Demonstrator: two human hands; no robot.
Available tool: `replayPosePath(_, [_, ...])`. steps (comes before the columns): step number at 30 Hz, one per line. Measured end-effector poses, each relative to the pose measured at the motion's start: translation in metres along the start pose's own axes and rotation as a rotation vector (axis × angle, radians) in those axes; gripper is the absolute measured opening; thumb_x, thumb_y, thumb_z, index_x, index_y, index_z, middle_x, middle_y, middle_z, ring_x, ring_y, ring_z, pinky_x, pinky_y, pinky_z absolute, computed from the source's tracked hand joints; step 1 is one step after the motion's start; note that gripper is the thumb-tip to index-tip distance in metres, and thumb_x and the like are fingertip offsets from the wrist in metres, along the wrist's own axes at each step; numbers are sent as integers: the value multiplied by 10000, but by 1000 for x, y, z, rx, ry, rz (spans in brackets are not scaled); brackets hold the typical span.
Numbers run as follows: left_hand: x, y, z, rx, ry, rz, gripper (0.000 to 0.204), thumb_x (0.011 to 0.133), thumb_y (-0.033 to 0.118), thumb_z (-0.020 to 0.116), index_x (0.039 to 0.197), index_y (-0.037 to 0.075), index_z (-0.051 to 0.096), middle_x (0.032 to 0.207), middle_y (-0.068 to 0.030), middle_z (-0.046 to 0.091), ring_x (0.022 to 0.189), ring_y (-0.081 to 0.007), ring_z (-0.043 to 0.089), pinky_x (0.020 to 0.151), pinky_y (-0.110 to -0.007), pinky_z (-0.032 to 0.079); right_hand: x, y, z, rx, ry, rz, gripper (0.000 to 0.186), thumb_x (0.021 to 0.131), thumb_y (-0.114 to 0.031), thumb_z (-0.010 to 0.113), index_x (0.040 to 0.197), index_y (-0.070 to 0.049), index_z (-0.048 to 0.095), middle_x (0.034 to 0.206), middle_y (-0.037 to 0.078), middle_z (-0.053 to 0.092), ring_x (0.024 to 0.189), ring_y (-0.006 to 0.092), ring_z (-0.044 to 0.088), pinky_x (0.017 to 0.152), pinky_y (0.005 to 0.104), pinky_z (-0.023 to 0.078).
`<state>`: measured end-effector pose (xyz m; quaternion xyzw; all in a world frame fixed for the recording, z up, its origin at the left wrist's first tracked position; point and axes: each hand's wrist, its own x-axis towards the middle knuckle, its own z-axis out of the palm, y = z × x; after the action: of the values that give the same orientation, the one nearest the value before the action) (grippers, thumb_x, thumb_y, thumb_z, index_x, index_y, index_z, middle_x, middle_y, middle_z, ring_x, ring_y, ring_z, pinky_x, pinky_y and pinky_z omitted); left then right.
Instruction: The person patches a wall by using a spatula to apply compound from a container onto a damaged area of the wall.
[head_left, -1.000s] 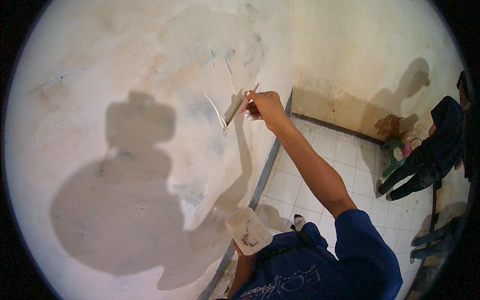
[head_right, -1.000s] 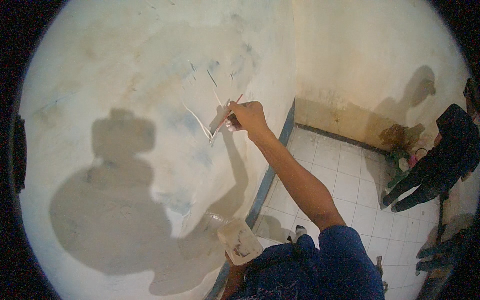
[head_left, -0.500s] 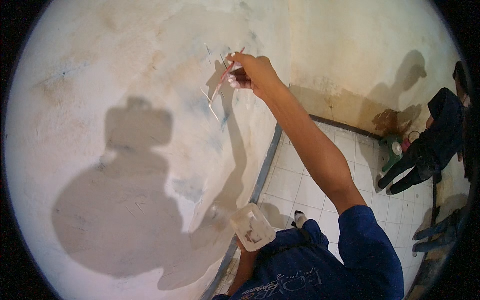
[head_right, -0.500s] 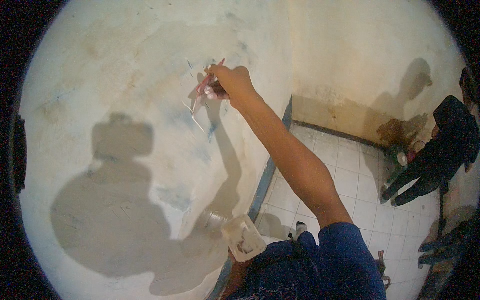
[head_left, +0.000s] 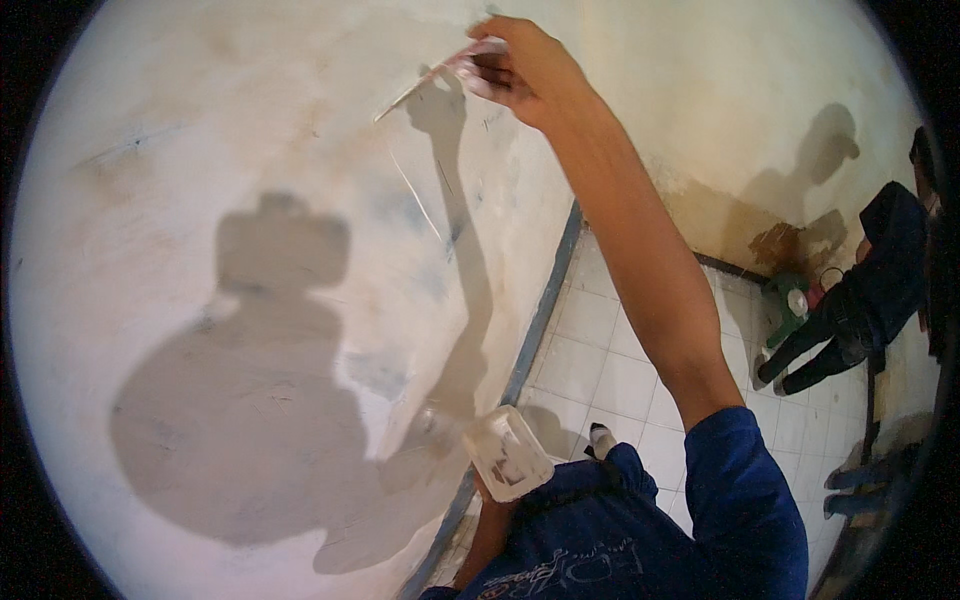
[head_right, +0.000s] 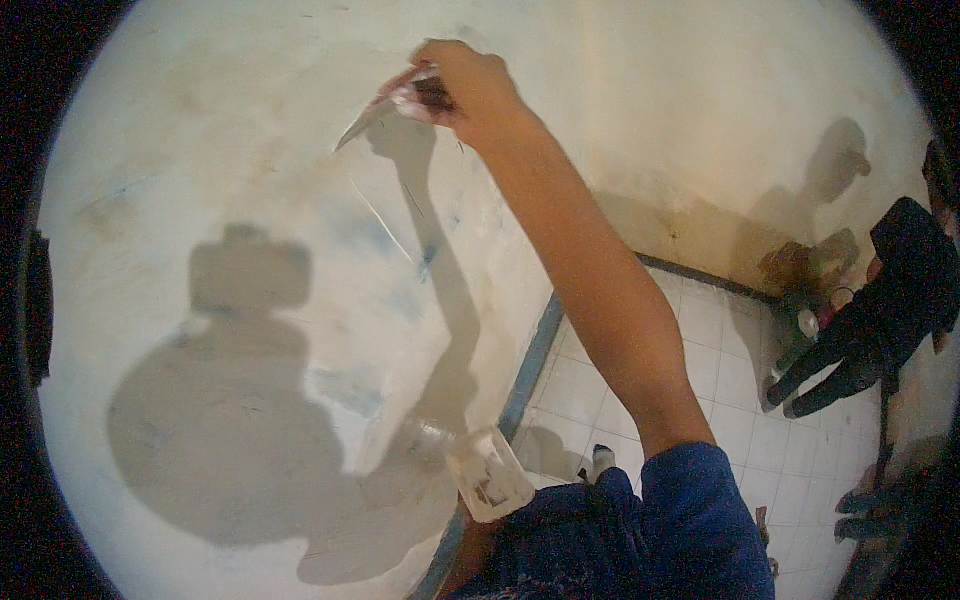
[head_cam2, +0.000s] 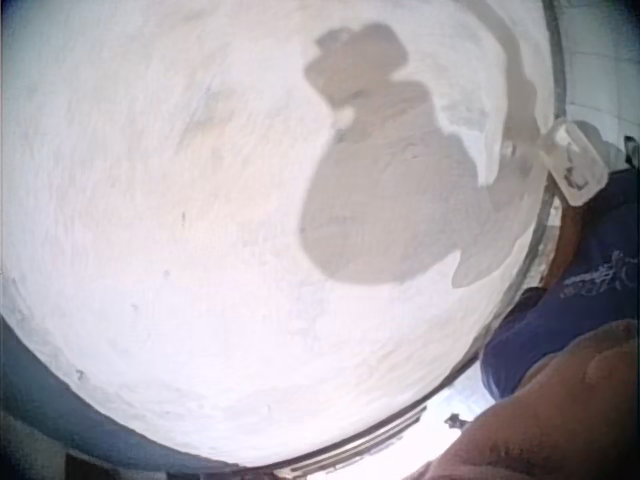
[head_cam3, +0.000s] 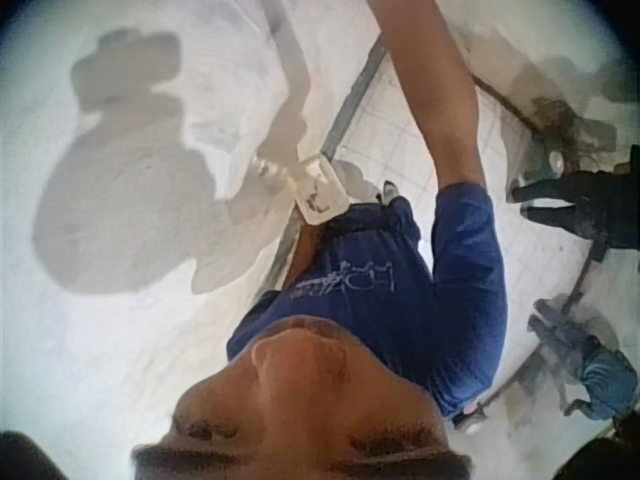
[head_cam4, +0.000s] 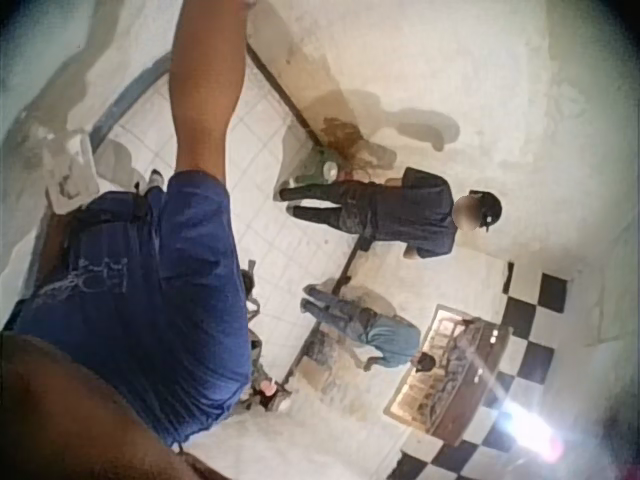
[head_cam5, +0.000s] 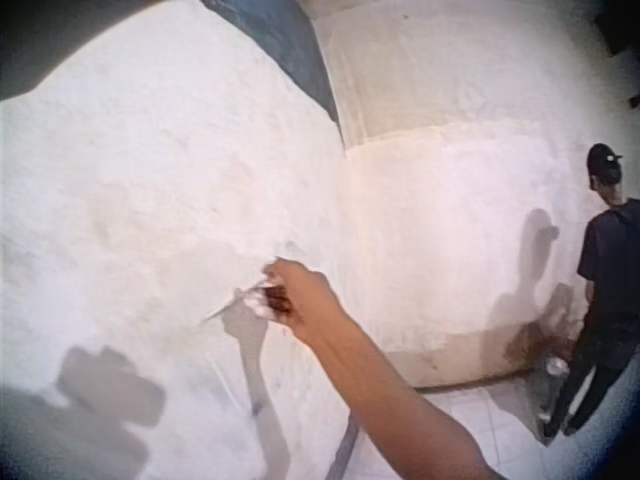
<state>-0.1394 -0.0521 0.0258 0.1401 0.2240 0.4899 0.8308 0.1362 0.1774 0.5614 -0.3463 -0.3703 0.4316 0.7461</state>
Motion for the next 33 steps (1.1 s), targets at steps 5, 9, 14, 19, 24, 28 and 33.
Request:
replayPosePath(5, [2,-1,12,-23,3,4,599,898,475,483,1381,133,395,1355,-94,479,1238,-310,476,1027,-485,403,-21,33,-73,179,19,19,174,862,-168,550,1005,-80,592,907,61,626,789,155,605,654,325,505])
replayPosePath(9, [3,0,20,-41,8,21,600,898,479,475,1382,134,396,1358,-95,477,1240,-313,474,1027,-490,402,-52,77,-88,196,81,187,164,896,-159,557,1041,-91,588,931,37,632,793,134,613,662,322,509])
replayPosePath(14, [6,-2,24,-69,15,26,602,899,484,466,1384,135,398,1361,-97,476,1243,-318,471,1028,-496,402,-56,92,-88,125,152,29,153,912,-101,556,1051,-60,606,896,23,639,764,104,619,638,252,505])
replayPosePath(19, [2,-2,31,-93,18,45,603,899,490,457,1385,137,400,1365,-99,474,1245,-322,468,1028,-502,401,-40,88,-79,-435,41,-749,139,866,-8,591,971,-34,678,912,32,639,750,140,595,646,287,497])
replayPosePath(24, [2,-1,33,-110,26,47,605,899,495,448,1386,138,401,1368,-101,473,1248,-327,466,1028,-508,401,-46,104,-42,-835,80,-1021,435,715,32,663,1127,-109,676,942,70,606,808,224,565,680,304,493])
replayPosePath(28, [-2,0,36,-110,19,56,607,899,499,440,1387,140,402,1371,-103,471,1249,-330,464,1028,-512,400,-40,122,-27,-943,107,-1141,622,615,140,617,1191,-92,655,1031,86,584,814,237,537,639,298,487])
replayPosePath(33, [-9,4,57,-169,-4,68,610,899,504,431,1389,141,404,1374,-105,470,1252,-334,461,1029,-518,400,-10,147,-42,-886,82,-1370,677,565,123,609,1210,-81,641,1041,73,565,855,254,508,644,317,467])
